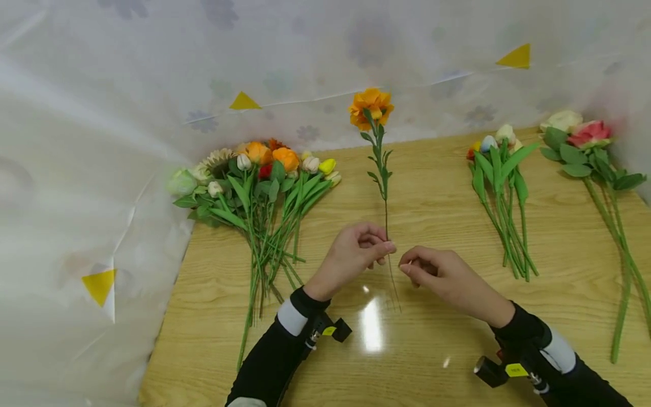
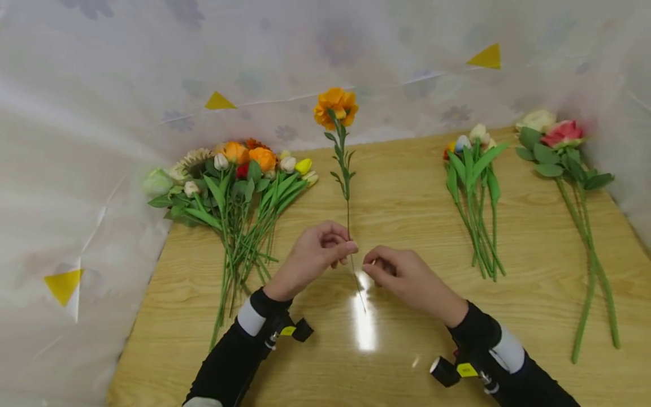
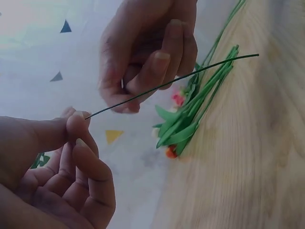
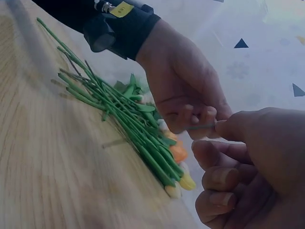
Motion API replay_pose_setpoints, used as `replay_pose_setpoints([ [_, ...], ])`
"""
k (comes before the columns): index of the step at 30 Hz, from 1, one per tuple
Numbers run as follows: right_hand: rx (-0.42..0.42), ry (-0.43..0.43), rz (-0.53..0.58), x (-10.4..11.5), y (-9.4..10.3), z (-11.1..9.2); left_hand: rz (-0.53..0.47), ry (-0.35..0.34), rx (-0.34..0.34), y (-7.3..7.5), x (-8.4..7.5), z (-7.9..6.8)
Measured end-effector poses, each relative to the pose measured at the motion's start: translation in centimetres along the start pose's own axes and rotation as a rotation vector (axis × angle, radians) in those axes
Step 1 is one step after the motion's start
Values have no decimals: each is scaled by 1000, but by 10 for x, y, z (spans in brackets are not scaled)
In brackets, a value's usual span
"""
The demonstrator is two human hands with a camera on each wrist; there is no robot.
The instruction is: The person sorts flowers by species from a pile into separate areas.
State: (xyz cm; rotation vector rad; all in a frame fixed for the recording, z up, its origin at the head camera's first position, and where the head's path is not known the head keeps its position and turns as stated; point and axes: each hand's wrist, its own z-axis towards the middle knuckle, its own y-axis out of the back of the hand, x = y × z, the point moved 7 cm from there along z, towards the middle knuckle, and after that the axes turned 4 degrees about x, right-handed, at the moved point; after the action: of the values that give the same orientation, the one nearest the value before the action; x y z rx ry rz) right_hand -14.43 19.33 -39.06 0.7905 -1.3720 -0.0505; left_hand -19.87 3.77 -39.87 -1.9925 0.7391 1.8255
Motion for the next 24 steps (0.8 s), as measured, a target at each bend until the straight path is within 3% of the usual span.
replay_pose_setpoints([
  [6,-5,45,40,1,-9,-3,-5,-52,24,-22,-2,6],
  [12,-43,52,36,-3,-6,-10,-20,-77,35,-32,-2,7],
  [15,-87,68,25,-3,0,-15,31,-100,43,-34,-4,6],
  [20,-209,92,-31,-8,22,-26,78,-107,30,-24,-4,1],
  [24,-320,47,-161,-22,58,-45,136,-98,-40,4,3,-7],
])
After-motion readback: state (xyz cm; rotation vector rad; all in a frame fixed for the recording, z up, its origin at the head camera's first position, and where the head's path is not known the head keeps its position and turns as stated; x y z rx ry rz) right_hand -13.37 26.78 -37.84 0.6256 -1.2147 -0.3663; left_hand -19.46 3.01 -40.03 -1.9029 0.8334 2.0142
